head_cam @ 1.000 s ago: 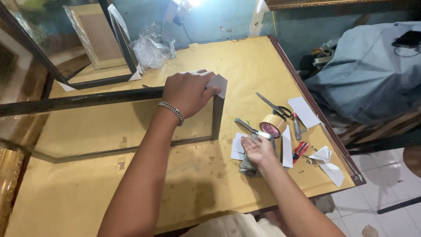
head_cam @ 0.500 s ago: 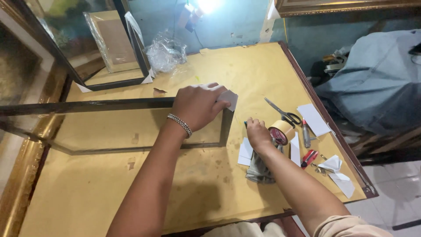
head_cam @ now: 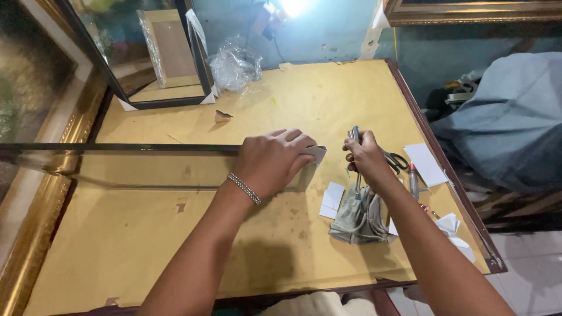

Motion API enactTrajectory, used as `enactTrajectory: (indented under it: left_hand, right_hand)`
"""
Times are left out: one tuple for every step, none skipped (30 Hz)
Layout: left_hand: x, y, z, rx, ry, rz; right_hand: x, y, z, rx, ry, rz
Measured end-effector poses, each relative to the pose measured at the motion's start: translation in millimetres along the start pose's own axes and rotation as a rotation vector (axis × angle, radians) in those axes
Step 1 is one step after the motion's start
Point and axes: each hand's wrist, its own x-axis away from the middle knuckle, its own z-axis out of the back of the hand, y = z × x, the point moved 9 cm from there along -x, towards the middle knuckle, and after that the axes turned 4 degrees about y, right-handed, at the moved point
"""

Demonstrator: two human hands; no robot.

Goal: Cutting paper strips and using tape to attach them as protective corners on a picture frame.

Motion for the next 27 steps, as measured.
enactTrajectory:
  left_hand:
    - [4,3,-2,0.0,0.001,-0.001]
    - [8,7,1,-0.017,0.045,-0.011]
    - [13,11,3,-0.035,0.089,-0.021]
    - [18,14,4,-0.036,0.087,-0.022]
    - [23,19,8,-0.015,0.116,-0.032]
    - [28,24,11,0.007,0.146,-0.043]
    - [33,27,9,0.008,0.145,-0.046]
    - [39,31,10,-0.02,0.18,-0.054]
    - [45,35,10,-0.048,0.215,-0.061]
    - [48,37,10,-0.045,0.213,-0.063]
    - [52,40,11,-0.055,0.222,-0.071]
    - [57,43,12,-0.063,0.231,-0.077]
    - [61,46,10,-0.059,0.227,-0.076]
    - [65,47,9,-0.05,0.24,-0.082]
    - [68,50,9,-0.041,0.253,-0.088]
    - [72,52,8,-0.041,0.25,-0.087]
    - [76,55,8,-0.054,0.27,-0.09]
    - [79,57,9,-0.067,0.289,-0.091]
    - [82,59,9,-0.068,0.286,-0.087]
    - [86,63,10,-0.067,0.296,-0.102]
    - [90,66,12,-0.066,0.306,-0.116]
    - [92,69,13,-0.067,0.302,-0.114]
    - [95,72,15,-0.057,0.3,-0.126]
    - [97,76,17,-0.047,0.3,-0.138]
    - [99,77,18,-0.047,0.298,-0.136]
    - [102,79,18,-0.037,0.295,-0.137]
    - [104,82,19,-0.027,0.292,-0.138]
  right_hand:
    - [9,-9,3,0.0,0.001,0.0]
    - [19,-21,-1,-0.018,-0.056,0.031]
    - [29,-34,-5,-0.037,-0.114,0.062]
    - [35,-37,-4,-0.038,-0.114,0.061]
    - [42,-36,-5,-0.12,-0.142,-0.001]
    - [48,-34,-5,-0.202,-0.167,-0.062]
    - [55,-39,-6,-0.203,-0.165,-0.064]
    - [63,-37,-10,-0.228,-0.189,-0.146]
    - [72,-35,-14,-0.253,-0.213,-0.229]
    - [74,-32,-13,-0.254,-0.211,-0.232]
    - [76,-29,-12,-0.231,-0.209,-0.242]
    - [79,-24,-12,-0.206,-0.208,-0.254]
    - [83,-20,-12,-0.205,-0.207,-0.259]
    - [85,-25,-12,-0.077,-0.231,-0.15]
    - [87,-29,-14,0.05,-0.254,-0.041]
    - [94,-33,-13,0.05,-0.256,-0.043]
    - [101,-46,-13,0.264,-0.258,0.1]
    - [109,-58,-15,0.479,-0.261,0.243]
    - [119,-58,-17,0.478,-0.265,0.241]
    - [130,-62,-20,0.604,-0.27,0.32]
    - [142,-66,-24,0.73,-0.274,0.399]
    - [147,-66,-24,0.727,-0.278,0.398]
    - [156,-74,-29,0.809,-0.283,0.525]
    - [165,-80,-33,0.89,-0.285,0.654]
    - [169,-80,-34,0.889,-0.288,0.654]
    - [176,-84,-36,0.951,-0.28,0.75]
    - [185,-87,-39,1.012,-0.272,0.846]
